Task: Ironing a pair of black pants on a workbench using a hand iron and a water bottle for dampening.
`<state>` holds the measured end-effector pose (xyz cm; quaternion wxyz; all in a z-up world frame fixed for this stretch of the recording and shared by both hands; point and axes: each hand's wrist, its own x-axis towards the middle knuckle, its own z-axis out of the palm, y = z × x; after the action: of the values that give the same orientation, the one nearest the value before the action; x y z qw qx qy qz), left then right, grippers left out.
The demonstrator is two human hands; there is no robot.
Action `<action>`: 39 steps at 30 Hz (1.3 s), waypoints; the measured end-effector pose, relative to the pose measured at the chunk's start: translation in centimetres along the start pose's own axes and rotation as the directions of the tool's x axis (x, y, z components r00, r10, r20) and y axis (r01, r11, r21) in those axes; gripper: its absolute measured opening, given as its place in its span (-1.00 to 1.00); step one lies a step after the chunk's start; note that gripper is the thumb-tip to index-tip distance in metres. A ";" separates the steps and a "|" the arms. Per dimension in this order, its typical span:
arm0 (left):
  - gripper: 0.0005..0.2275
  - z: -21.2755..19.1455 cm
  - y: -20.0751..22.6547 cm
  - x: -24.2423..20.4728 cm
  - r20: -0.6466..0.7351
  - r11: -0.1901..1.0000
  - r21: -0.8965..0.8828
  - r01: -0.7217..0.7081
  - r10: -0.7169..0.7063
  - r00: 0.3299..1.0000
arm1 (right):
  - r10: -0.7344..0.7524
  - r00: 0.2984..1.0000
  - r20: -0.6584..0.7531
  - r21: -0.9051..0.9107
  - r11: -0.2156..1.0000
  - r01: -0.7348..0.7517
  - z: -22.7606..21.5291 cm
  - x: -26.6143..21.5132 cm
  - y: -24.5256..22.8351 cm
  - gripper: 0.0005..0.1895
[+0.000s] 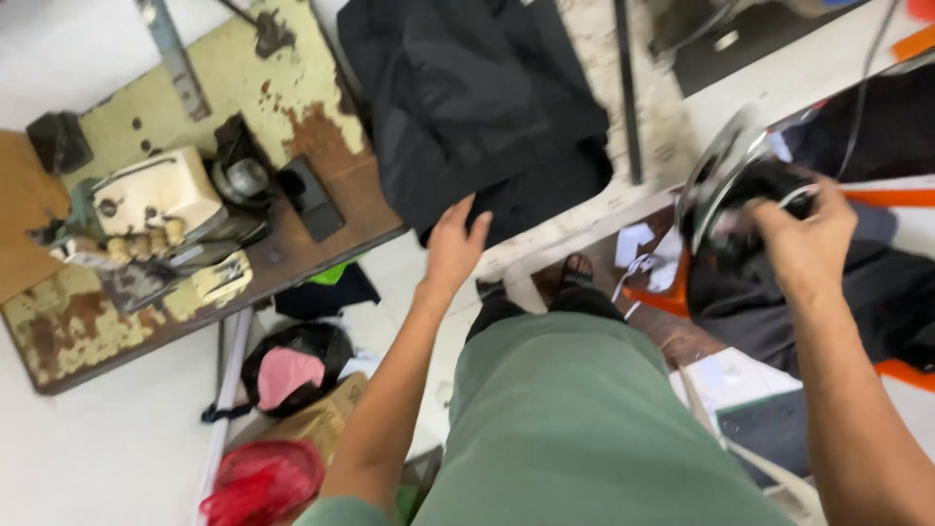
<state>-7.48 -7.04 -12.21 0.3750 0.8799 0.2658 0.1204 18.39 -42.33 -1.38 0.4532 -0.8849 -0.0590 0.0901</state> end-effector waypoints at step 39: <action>-0.43 -21.9 2.0 23.6 -0.725 0.826 -0.526 -0.200 -0.314 0.613 | 0.177 0.911 0.372 0.652 0.649 -0.392 28.3 8.8 -28.2 -0.59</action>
<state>3.83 18.02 4.66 0.4633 0.5755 0.3845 0.5535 20.37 -1.88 4.38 0.7273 -0.6152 0.0595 0.2984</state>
